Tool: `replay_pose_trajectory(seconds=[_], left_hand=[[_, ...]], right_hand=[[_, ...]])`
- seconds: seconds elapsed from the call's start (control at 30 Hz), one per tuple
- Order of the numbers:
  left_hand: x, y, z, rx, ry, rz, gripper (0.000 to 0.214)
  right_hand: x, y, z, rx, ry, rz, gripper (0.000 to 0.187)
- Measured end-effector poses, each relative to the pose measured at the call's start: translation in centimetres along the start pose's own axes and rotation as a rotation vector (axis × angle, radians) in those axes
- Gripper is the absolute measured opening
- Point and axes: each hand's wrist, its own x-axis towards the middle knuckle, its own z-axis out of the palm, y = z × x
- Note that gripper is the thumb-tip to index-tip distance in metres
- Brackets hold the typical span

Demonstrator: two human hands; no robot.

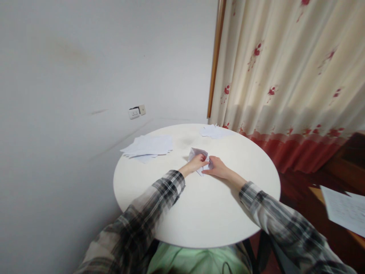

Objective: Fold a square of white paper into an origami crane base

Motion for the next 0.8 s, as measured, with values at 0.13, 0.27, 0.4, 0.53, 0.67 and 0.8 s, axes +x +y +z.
replay_pose_trajectory(seconds=[0.13,0.27,0.4,0.53,0.67,0.8], left_hand=[[-0.40,0.23,-0.21,0.041,-0.078,0.051,0.026],[-0.22,-0.12,-0.34,0.122,-0.055,0.073,0.018],[-0.10,-0.14,-0.33,0.273,0.002,0.108,0.010],[-0.28,0.18,-0.22,0.452,0.092,0.119,0.010],[-0.39,0.22,-0.18,0.556,0.123,0.130,0.013],[-0.25,0.01,-0.32,0.603,0.147,0.147,0.018]], right_hand=[[0.09,-0.15,-0.22,-0.024,-0.013,-0.004,0.054],[0.03,-0.43,-0.43,-0.029,-0.011,-0.012,0.052],[-0.03,-0.63,-0.46,-0.005,-0.006,-0.011,0.058],[0.05,-0.63,-0.42,0.019,-0.017,-0.022,0.061],[0.18,-0.57,-0.37,0.014,-0.021,-0.025,0.062],[0.20,-0.57,-0.31,0.022,-0.014,-0.025,0.067]])
